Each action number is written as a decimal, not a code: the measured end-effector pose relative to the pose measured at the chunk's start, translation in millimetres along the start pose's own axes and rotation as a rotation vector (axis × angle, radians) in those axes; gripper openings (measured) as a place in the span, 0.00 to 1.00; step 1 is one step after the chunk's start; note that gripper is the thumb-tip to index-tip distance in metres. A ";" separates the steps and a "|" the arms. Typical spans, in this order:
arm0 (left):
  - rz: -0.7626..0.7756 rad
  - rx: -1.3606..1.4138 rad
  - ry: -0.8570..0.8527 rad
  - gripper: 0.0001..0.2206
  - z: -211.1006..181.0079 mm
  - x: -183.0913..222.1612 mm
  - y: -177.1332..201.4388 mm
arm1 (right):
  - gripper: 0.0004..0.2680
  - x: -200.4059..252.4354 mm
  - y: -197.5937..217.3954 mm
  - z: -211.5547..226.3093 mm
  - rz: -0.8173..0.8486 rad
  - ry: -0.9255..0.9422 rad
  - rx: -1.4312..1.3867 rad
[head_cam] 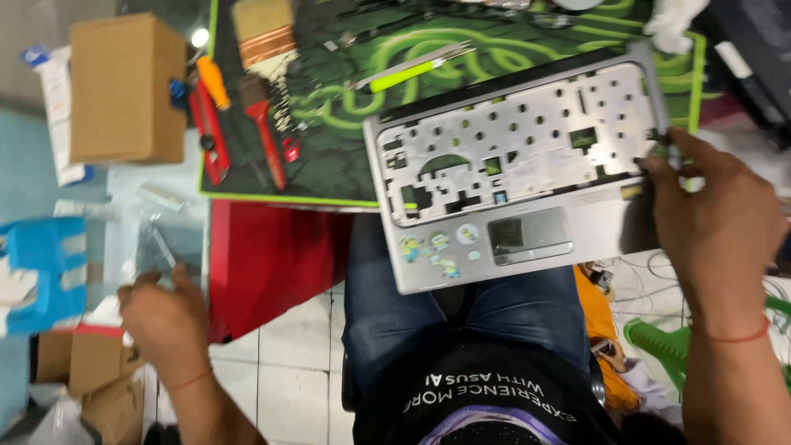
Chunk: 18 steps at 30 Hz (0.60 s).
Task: The person is cleaning and repairing a laptop, using a brush to remove dust and a small tool to manipulate internal components.
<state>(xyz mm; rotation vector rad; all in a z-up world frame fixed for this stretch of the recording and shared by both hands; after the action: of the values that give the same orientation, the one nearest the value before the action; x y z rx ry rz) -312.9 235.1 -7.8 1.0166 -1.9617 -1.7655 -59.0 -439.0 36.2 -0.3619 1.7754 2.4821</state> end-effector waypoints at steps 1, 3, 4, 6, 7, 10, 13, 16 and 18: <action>-0.035 -0.191 -0.062 0.12 8.4 -0.4 -1.4 | 0.14 0.1 4.0 7.8 0.016 0.006 0.197; -0.077 -0.376 -0.146 0.08 9.7 -5.5 1.7 | 0.16 2.2 7.8 15.9 0.038 -0.011 0.396; -0.026 -0.378 -0.066 0.08 7.4 -9.7 5.0 | 0.16 4.4 6.9 18.2 0.050 0.016 0.596; 0.021 -0.378 0.005 0.09 2.3 -19.2 13.4 | 0.18 0.9 11.8 26.8 0.061 0.035 0.797; 0.097 -0.408 0.061 0.16 3.1 -24.4 13.5 | 0.21 -2.0 12.9 28.9 0.194 -0.013 0.662; 0.295 -0.430 0.236 0.27 1.2 -40.8 15.2 | 0.26 -4.2 12.2 24.7 0.275 -0.014 0.623; 0.212 -0.317 0.272 0.23 26.3 -35.1 16.7 | 0.27 -8.1 13.6 16.8 0.181 0.130 0.745; 0.011 0.152 0.177 0.07 -26.2 -11.3 53.5 | 0.21 -18.6 13.5 6.1 0.149 0.265 0.709; 0.013 0.511 0.172 0.03 7.5 -67.1 35.4 | 0.15 -34.9 12.2 -6.3 0.161 0.312 0.645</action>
<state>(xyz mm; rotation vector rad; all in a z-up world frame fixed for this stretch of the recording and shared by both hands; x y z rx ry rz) -281.3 285.7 39.5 1.2526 -2.3491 -1.1382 -26.5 -446.1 53.6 -0.5864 2.6807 1.8444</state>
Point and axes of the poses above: each hand's wrist, its own x-axis away from the middle knuckle, its own y-axis out of the back of the hand, z = x × y, the point moved 5 cm from there along -x, towards the middle knuckle, and after that the axes turned 11 degrees about x, right-handed, at the moved point
